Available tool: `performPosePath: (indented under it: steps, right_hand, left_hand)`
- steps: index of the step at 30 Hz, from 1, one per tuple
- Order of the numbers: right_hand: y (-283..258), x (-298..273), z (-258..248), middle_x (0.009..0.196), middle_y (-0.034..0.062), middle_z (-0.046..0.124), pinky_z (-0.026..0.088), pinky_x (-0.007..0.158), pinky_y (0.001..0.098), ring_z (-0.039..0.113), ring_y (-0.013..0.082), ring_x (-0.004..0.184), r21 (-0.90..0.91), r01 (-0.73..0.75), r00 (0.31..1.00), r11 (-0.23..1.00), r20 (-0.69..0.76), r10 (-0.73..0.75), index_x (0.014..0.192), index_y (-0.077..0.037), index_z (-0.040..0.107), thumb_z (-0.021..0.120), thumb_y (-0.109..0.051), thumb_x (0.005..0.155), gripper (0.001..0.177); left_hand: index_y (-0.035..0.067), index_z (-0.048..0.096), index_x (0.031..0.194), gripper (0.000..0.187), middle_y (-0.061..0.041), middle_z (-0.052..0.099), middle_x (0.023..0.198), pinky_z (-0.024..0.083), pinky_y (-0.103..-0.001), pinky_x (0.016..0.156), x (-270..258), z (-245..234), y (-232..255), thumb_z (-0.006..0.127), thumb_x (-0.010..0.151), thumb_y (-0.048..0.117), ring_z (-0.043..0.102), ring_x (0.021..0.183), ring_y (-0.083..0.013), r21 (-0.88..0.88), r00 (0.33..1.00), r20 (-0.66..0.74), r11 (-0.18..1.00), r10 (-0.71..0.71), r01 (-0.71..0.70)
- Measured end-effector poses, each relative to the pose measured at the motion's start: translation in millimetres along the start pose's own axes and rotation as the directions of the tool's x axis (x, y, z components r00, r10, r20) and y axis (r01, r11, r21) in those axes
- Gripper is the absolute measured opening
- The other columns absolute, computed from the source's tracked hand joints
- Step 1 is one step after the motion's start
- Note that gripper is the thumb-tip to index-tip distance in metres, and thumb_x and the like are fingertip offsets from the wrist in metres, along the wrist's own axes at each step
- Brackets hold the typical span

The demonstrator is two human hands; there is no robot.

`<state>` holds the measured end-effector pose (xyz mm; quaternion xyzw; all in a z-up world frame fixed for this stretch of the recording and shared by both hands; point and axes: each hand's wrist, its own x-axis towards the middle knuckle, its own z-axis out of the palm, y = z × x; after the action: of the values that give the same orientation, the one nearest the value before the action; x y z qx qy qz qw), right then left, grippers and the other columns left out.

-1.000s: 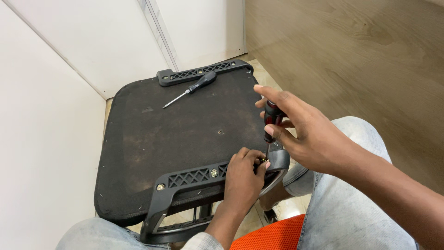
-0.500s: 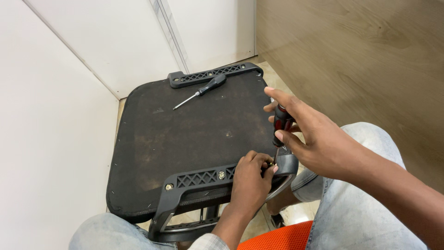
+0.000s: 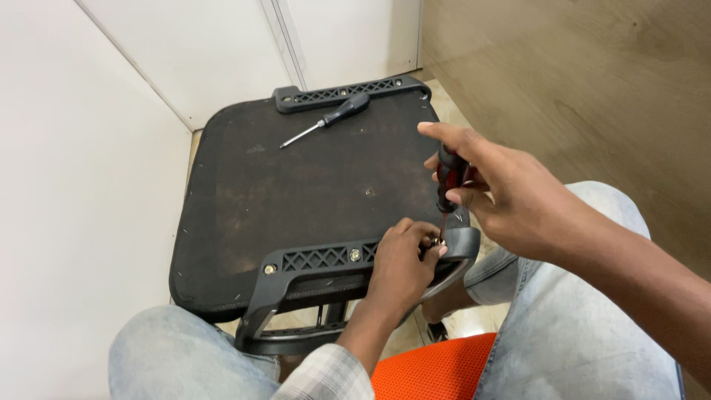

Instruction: The person uses a screwdriver to tighten screws on the underside of a black plastic stool. They work on several screws in sequence, rotating the tool to secure each one.

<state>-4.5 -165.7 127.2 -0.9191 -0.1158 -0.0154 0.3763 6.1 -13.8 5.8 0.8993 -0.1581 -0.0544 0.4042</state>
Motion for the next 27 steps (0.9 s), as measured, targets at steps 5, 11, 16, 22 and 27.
performPosePath:
  steps: [5, 11, 16, 22, 27]
  right_hand:
    - [-1, -2, 0, 0.116, 0.0085, 0.071, 0.062, 0.096, 0.0395, 0.072, 0.0199, 0.111, -0.156, -0.152, 0.987, 0.976, -0.082, 0.140, 0.152, -0.027, 0.043, 0.073, -0.014, 0.090, 0.070]
    - [9, -5, 2, 0.124, 0.0099, 0.070, 0.060, 0.097, 0.0414, 0.072, 0.0238, 0.112, -0.104, 0.118, 0.988, 0.988, -0.087, -0.128, 0.161, -0.018, 0.036, 0.065, -0.009, 0.094, 0.074]
    - [18, -8, 6, 0.119, 0.0094, 0.069, 0.062, 0.096, 0.0399, 0.074, 0.0231, 0.109, -0.242, -0.008, 0.989, 0.970, -0.148, -0.029, 0.155, -0.021, 0.040, 0.075, -0.018, 0.090, 0.074]
    - [14, -5, 8, 0.120, 0.0084, 0.070, 0.061, 0.092, 0.0381, 0.074, 0.0227, 0.108, -0.108, 0.096, 0.985, 0.989, -0.133, -0.110, 0.161, -0.018, 0.034, 0.066, -0.013, 0.093, 0.075]
    - [17, -8, 10, 0.111, 0.0101, 0.071, 0.063, 0.086, 0.0395, 0.074, 0.0234, 0.099, -0.261, -0.040, 0.982, 0.965, -0.188, -0.010, 0.161, -0.023, 0.039, 0.074, -0.013, 0.090, 0.080]
  left_hand:
    - [0.013, 0.065, 0.128, 0.043, -0.003, 0.062, 0.114, 0.054, -0.036, 0.092, 3, -5, -1, 0.075, 0.086, 0.015, 0.065, 0.102, -0.0188, -0.111, 0.983, 0.115, 0.981, -0.145, 0.157]
    - [0.009, 0.069, 0.124, 0.037, -0.004, 0.063, 0.118, 0.054, -0.035, 0.095, -3, -5, -4, 0.074, 0.088, 0.016, 0.066, 0.105, -0.0187, -0.139, 0.988, 0.116, 0.983, -0.100, 0.115]
    - [0.008, 0.071, 0.122, 0.035, -0.006, 0.065, 0.115, 0.053, -0.036, 0.094, -5, -2, -7, 0.075, 0.089, 0.017, 0.065, 0.102, -0.0212, -0.103, 0.995, 0.089, 0.994, -0.037, 0.046]
    - [0.012, 0.071, 0.125, 0.035, -0.006, 0.063, 0.113, 0.044, -0.040, 0.100, -6, -6, -11, 0.073, 0.091, 0.020, 0.060, 0.108, -0.0224, -0.011, 0.994, 0.110, 1.000, -0.019, 0.021]
    - [0.017, 0.070, 0.126, 0.038, -0.001, 0.061, 0.118, 0.028, -0.041, 0.106, -10, -4, -10, 0.072, 0.090, 0.028, 0.048, 0.119, -0.0199, 0.165, 0.998, 0.067, 0.986, 0.000, -0.011]
